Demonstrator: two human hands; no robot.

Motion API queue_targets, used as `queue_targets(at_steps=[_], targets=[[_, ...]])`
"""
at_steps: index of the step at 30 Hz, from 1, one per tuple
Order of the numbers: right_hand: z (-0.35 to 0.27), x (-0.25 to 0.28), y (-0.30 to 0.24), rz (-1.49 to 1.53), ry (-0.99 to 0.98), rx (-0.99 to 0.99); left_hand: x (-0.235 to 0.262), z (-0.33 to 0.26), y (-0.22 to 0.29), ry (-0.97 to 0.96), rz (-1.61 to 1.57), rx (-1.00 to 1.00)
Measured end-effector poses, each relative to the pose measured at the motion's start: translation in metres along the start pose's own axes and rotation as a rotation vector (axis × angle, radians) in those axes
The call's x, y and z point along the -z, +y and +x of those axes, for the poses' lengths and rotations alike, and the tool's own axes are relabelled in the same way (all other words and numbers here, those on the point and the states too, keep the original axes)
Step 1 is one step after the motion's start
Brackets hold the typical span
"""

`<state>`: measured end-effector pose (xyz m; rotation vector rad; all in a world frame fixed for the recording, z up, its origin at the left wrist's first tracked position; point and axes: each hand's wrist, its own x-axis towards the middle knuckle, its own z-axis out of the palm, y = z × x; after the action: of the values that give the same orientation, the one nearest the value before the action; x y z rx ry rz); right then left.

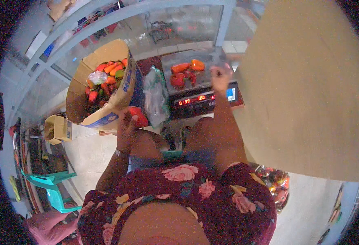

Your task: The person picks up peppers from a cardboard box by hand, places them onto a digital scale one by one, and then transfers the peppers into a plastic bag.

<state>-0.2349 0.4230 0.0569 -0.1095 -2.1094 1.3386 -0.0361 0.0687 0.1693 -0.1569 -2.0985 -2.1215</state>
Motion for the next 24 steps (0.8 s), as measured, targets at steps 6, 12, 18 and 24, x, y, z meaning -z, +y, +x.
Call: queue_targets(at_steps=[6, 12, 18, 24], targets=[[0.009, 0.126, -0.032, 0.385, 0.406, -0.229, -0.020, -0.017, -0.032, 0.000, -0.321, 0.311], [-0.012, 0.157, -0.046, 0.324, 0.439, -0.219, -0.045, -0.019, -0.014, -0.017, -0.215, 0.381], [-0.018, 0.103, -0.015, 0.312, 0.210, -0.211, -0.036, -0.025, -0.030, -0.030, -0.064, 0.084], [-0.025, -0.010, -0.012, 0.164, -0.229, -0.172, -0.015, -0.031, -0.013, -0.160, 0.064, 0.025]])
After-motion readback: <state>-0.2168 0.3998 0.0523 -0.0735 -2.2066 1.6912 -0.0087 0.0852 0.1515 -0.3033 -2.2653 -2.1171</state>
